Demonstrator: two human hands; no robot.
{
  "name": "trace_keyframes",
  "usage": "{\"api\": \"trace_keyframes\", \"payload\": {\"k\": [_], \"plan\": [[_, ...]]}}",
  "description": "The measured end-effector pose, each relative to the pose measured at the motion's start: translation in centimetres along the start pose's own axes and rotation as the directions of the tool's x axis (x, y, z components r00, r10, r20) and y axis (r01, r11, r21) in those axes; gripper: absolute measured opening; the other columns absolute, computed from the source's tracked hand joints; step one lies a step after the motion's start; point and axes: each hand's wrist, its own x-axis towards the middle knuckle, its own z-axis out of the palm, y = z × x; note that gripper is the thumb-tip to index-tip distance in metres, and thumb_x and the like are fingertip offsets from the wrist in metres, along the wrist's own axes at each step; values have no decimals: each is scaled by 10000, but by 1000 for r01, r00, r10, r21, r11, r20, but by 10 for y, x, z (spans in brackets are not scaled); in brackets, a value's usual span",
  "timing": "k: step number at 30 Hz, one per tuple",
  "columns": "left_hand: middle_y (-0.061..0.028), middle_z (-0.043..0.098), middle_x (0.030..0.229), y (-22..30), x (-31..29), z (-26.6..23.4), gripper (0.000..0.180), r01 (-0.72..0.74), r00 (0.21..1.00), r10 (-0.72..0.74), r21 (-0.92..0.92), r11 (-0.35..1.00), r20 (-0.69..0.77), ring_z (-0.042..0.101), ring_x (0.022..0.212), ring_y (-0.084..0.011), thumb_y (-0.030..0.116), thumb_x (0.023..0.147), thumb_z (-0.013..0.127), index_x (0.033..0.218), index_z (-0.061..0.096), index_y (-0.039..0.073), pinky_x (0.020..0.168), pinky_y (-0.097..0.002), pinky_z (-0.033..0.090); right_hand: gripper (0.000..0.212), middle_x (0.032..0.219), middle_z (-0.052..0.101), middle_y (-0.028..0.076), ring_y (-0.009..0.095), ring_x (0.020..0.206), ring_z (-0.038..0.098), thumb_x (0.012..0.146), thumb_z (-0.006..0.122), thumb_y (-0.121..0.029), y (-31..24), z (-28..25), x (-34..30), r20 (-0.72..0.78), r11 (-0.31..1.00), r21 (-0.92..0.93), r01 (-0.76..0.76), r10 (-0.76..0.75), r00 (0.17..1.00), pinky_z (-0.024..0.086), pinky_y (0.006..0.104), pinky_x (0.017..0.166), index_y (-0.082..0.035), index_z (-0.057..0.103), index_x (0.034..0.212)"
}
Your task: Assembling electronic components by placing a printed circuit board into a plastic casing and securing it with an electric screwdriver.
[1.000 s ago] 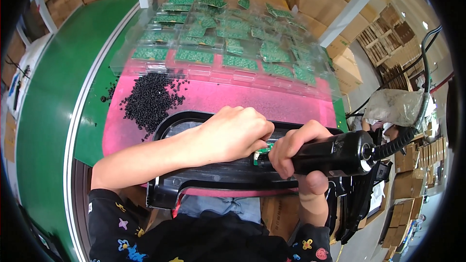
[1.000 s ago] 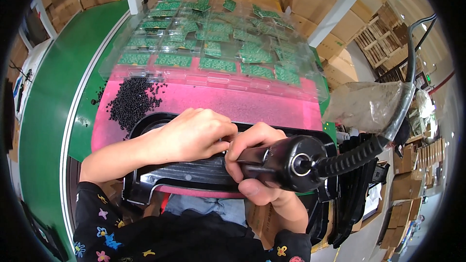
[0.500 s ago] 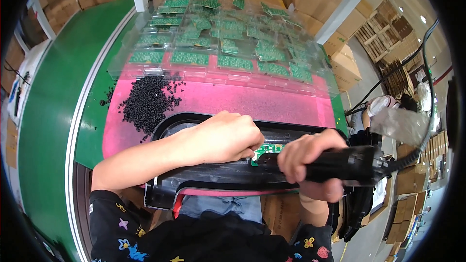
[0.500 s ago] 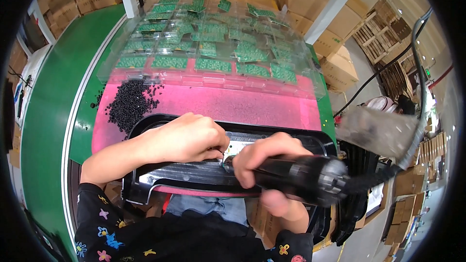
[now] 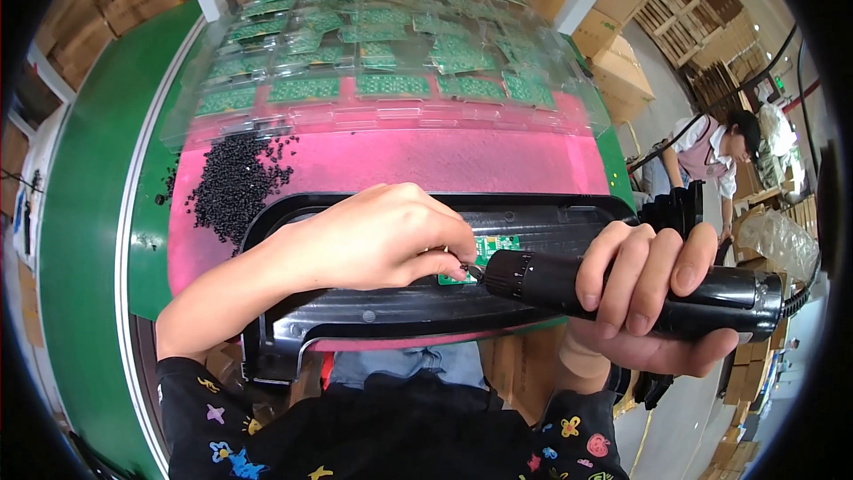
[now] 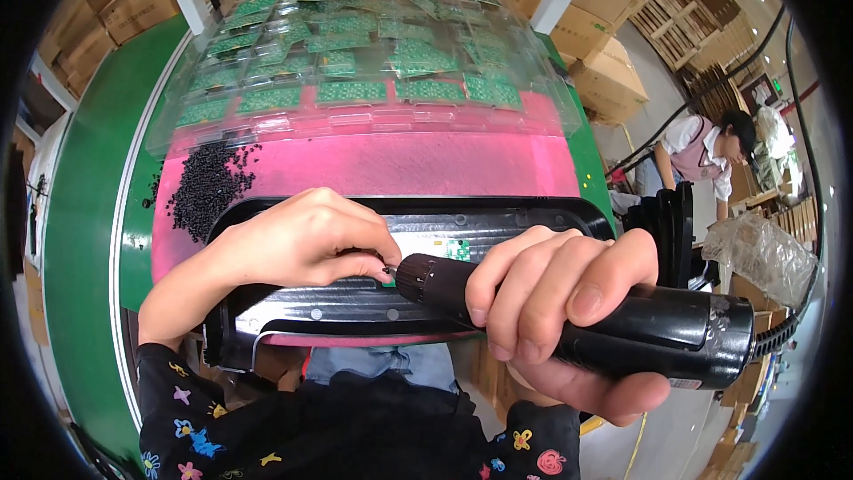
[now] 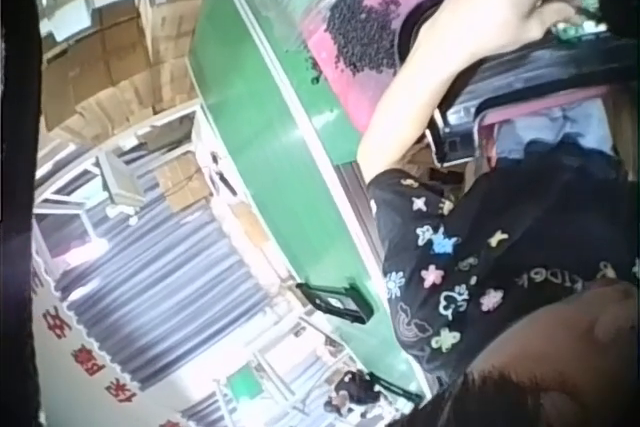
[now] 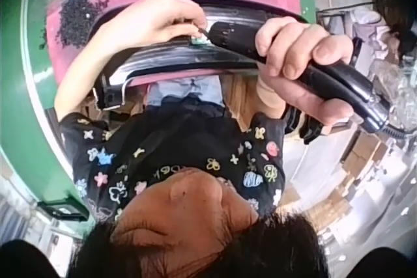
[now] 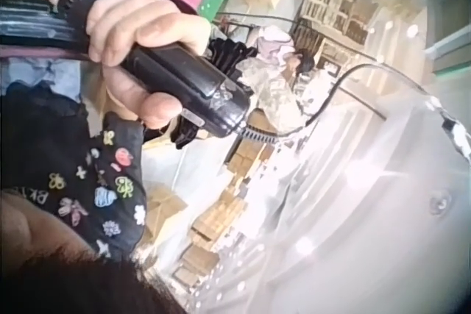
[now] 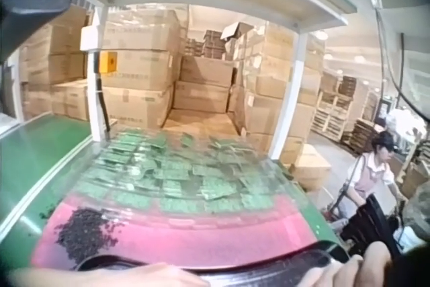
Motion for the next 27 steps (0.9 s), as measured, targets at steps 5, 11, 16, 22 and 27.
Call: {"api": "trace_keyframes", "payload": {"k": [5, 11, 16, 22, 27], "plan": [[-95, 682, 978, -1, -2, 1, 254, -4, 990, 39, 250, 968, -134, 632, 925, -299, 139, 802, 757, 1002, 657, 18, 800, -410, 523, 537, 630, 515, 18, 127, 417, 452, 904, 570, -560, -14, -20, -8, -94, 934, -242, -261, 245, 965, 442, 300, 492, -38, 468, 971], [-94, 665, 918, -7, -2, 3, 233, 17, 990, 23, 280, 960, -138, 623, 886, -302, 110, 780, 754, 972, 655, 22, 783, -412, 514, 542, 600, 490, 17, 117, 409, 428, 921, 536, -566, -9, -41, -18, -180, 917, -311, -251, 202, 963, 408, 284, 455, -28, 482, 959], [-97, 663, 905, -7, -3, 2, 220, 38, 989, 5, 284, 958, -149, 622, 877, -302, 101, 773, 753, 954, 656, 22, 782, -414, 511, 543, 592, 487, 18, 118, 408, 429, 914, 545, -565, -3, -45, -22, -193, 924, -288, -250, 200, 961, 406, 283, 453, -27, 486, 952], [-98, 663, 902, -7, -2, 2, 217, 47, 990, -6, 296, 954, -139, 618, 873, -304, 100, 770, 752, 950, 659, 21, 781, -416, 509, 553, 585, 481, 15, 117, 407, 430, 907, 549, -574, -3, -47, -23, -224, 917, -303, -258, 194, 955, 405, 284, 451, -26, 486, 948], [-95, 662, 899, -9, -2, 2, 211, 35, 992, 5, 307, 951, -129, 616, 874, -299, 100, 770, 749, 944, 661, 20, 791, -413, 505, 560, 584, 478, 12, 115, 386, 410, 905, 552, -585, -8, -46, -23, -221, 912, -306, -272, 210, 952, 395, 287, 438, -31, 478, 936]]}}
